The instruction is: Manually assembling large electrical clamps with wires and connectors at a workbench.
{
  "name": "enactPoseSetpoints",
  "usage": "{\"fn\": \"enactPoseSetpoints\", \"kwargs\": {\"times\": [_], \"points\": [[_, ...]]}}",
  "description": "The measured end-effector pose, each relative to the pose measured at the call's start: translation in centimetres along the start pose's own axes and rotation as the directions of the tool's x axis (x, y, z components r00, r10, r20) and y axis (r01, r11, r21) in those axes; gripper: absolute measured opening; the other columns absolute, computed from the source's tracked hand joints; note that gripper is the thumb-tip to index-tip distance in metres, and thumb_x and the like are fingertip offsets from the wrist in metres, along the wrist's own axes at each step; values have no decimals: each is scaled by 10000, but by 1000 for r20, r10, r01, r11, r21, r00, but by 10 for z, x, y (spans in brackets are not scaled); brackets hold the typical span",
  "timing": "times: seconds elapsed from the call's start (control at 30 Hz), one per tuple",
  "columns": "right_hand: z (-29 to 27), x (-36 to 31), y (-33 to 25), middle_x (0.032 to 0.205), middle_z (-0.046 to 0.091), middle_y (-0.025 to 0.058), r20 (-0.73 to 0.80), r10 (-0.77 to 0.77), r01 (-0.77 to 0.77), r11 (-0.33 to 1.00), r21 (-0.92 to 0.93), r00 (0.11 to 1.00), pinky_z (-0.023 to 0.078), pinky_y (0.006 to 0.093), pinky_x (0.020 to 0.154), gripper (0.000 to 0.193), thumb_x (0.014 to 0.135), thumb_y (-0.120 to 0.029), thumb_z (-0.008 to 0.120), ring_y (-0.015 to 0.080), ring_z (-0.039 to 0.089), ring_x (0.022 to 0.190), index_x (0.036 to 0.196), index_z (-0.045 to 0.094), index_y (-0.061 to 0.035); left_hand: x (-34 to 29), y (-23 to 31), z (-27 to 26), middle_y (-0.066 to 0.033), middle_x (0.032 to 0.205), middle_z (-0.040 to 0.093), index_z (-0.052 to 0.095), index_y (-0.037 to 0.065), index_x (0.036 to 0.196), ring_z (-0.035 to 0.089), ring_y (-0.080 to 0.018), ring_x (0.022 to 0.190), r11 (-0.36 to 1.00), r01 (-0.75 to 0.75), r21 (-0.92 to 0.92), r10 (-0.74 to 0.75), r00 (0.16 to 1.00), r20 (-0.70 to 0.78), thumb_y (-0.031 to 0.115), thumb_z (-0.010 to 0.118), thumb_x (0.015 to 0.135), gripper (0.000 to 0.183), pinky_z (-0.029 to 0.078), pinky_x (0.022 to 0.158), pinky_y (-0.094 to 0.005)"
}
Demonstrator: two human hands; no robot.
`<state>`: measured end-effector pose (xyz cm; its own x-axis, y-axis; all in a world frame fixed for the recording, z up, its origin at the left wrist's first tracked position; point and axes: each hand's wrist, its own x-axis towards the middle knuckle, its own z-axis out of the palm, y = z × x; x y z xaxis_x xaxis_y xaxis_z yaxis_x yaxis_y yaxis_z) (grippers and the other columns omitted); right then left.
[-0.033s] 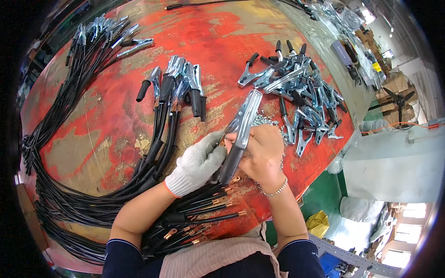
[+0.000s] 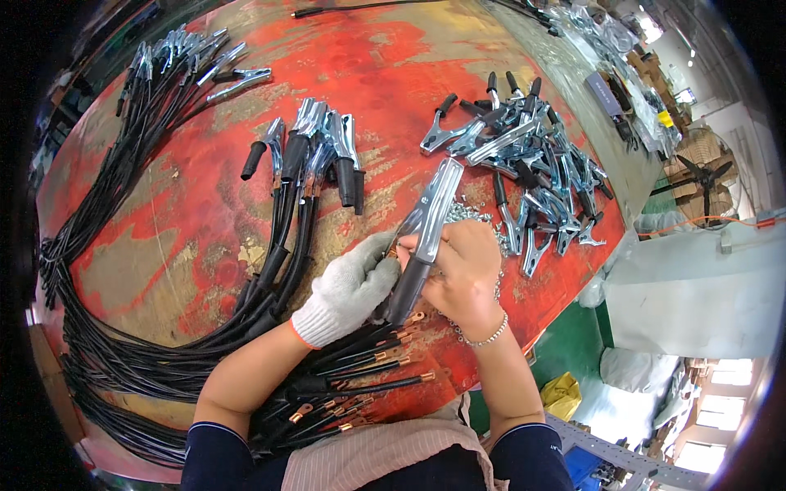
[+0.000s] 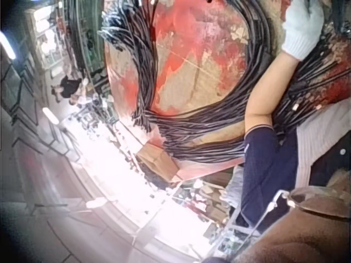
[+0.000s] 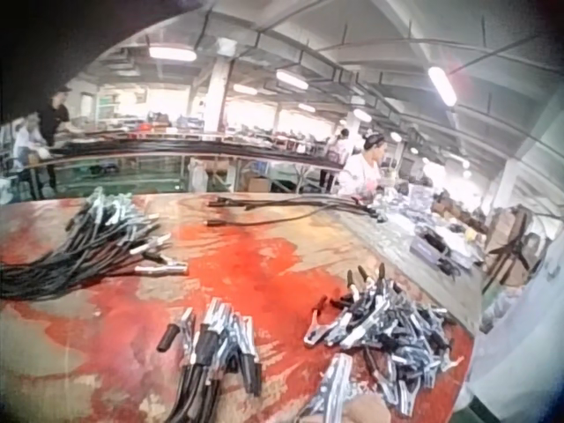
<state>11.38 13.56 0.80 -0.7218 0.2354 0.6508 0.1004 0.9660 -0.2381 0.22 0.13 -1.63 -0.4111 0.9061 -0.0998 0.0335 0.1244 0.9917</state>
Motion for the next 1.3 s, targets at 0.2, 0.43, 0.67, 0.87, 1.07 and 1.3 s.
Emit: {"fn": "enactPoseSetpoints", "kwargs": {"times": [0.2, 0.43, 0.67, 0.87, 1.07, 1.3], "points": [[-2, 3, -1, 713, 545, 9, 23, -16, 17, 1000, -20, 1000, 401, 358, 610, 260, 595, -116, 843, 238, 536, 670, 823, 727, -158, 1, -3, 0, -87, 729, 665, 508, 28, 1274, 651, -166, 576, 999, -34, -22, 34, 999, 1, 133, 489, 950, 341, 518, 555, -314], [-4, 7, 2, 717, 557, 8, 56, -31, 30, 999, 16, 998, 408, 363, 621, 227, 623, -125, 832, 237, 539, 671, 823, 728, -148, 1, 1, 0, -76, 729, 661, 497, 23, 1291, 641, -146, 565, 1000, 19, -16, -19, 1000, 20, 139, 476, 954, 357, 519, 548, -301], [-4, 4, 1, 732, 578, 43, 97, 39, -43, 998, 40, 995, 399, 348, 603, 240, 633, -105, 853, 240, 542, 687, 842, 734, -98, 2, 8, -3, -61, 744, 651, 461, 17, 1345, 610, -125, 551, 979, 162, -122, -153, 985, 79, 148, 477, 961, 406, 511, 539, -286], [1, -4, -1, 760, 597, 54, 75, 123, -129, 987, 90, 990, 424, 351, 617, 239, 647, -63, 839, 240, 559, 704, 861, 736, -85, 1, 9, -4, -67, 829, 615, 507, -5, 1324, 585, -95, 703, 989, 119, -83, -115, 992, 47, 174, 519, 970, 397, 493, 647, -265], [2, -1, 0, 678, 520, 33, 20, 32, -33, 998, 59, 999, 377, 362, 574, 234, 643, -97, 834, 246, 512, 637, 845, 720, -128, 1, 13, -6, -70, 850, 620, 504, -6, 1330, 582, -92, 749, 987, 145, -70, -140, 987, 75, 158, 527, 964, 402, 495, 687, -274], [6, -1, 1, 658, 508, 32, 19, 81, -82, 991, 103, 997, 374, 362, 569, 227, 634, -96, 840, 245, 509, 629, 823, 717, -124, 2, 14, -7, -68, 884, 623, 508, -13, 1327, 570, -81, 777, 985, 163, -64, -158, 984, 76, 160, 535, 967, 401, 493, 709, -256]]}}
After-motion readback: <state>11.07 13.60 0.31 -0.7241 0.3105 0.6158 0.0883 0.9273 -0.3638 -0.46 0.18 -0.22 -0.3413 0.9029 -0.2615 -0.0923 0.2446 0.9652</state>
